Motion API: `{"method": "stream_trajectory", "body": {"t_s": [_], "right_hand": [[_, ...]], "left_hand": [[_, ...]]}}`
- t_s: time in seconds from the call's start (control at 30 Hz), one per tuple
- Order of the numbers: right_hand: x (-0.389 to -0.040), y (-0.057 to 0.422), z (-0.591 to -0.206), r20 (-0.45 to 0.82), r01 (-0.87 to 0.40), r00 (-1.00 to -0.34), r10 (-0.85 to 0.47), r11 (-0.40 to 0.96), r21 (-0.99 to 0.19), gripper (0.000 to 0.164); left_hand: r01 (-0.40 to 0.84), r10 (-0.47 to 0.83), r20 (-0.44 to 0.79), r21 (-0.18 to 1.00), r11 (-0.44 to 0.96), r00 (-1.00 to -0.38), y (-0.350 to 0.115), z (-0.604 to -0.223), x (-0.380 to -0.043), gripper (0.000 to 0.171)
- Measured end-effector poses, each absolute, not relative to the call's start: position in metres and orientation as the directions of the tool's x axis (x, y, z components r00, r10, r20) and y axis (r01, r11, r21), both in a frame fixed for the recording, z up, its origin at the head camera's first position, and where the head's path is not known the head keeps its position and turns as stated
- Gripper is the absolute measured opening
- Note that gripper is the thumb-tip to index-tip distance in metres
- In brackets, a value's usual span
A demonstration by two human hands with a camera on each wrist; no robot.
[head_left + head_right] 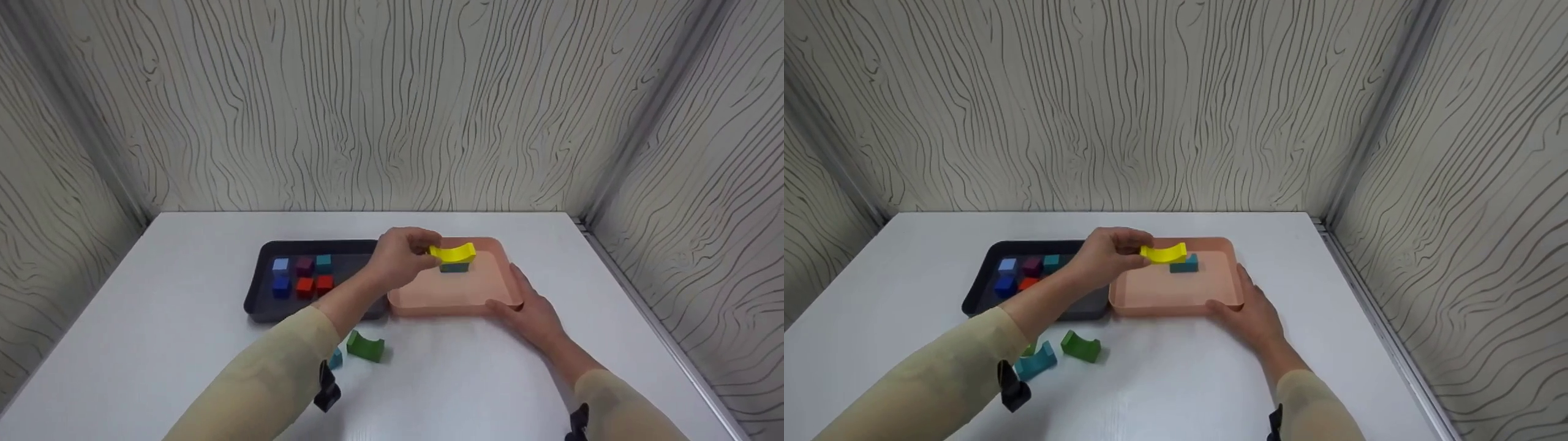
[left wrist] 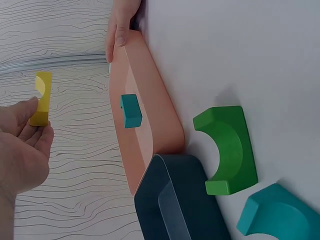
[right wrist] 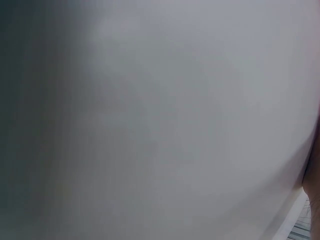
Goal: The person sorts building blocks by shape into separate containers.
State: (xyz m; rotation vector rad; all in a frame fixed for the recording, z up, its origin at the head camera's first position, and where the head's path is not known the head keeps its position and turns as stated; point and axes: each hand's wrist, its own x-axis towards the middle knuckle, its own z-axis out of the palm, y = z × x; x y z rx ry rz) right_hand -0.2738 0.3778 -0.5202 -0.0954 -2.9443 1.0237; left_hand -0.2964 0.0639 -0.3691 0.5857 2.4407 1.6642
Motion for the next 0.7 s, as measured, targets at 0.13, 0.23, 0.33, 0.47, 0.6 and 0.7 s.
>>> {"method": "stream_trajectory", "body": {"t_s": [0.13,0.23,0.33,0.47,0.6,0.7], "right_hand": [[-0.275,0.378,-0.520,-0.014,0.066,-0.997,0.073,0.783,-0.619,0.113],[-0.274,0.378,-0.519,-0.017,0.068,-0.997,0.073,0.786,-0.615,0.114],[-0.274,0.378,-0.519,-0.014,0.069,-0.997,0.076,0.789,-0.611,0.114],[-0.271,0.377,-0.518,-0.011,0.068,-0.997,0.077,0.786,-0.614,0.113],[-0.270,0.377,-0.517,-0.001,0.059,-0.997,0.073,0.786,-0.615,0.112],[-0.270,0.376,-0.516,0.004,0.056,-0.997,0.075,0.783,-0.620,0.112]], "left_hand": [[0.219,0.358,0.087,0.912,0.348,-0.930,0.079,-0.375,-0.309,0.036],[0.211,0.332,0.070,0.887,0.410,-0.941,0.089,-0.381,-0.316,0.037],[0.203,0.334,0.061,0.890,0.409,-0.940,0.096,-0.387,-0.321,0.038],[0.169,0.349,0.042,0.924,0.343,-0.936,0.105,-0.396,-0.327,0.039],[0.133,0.333,0.018,0.936,0.327,-0.943,0.113,-0.406,-0.332,0.036],[0.106,0.322,-0.006,0.939,0.329,-0.947,0.119,-0.414,-0.336,0.035]]}}
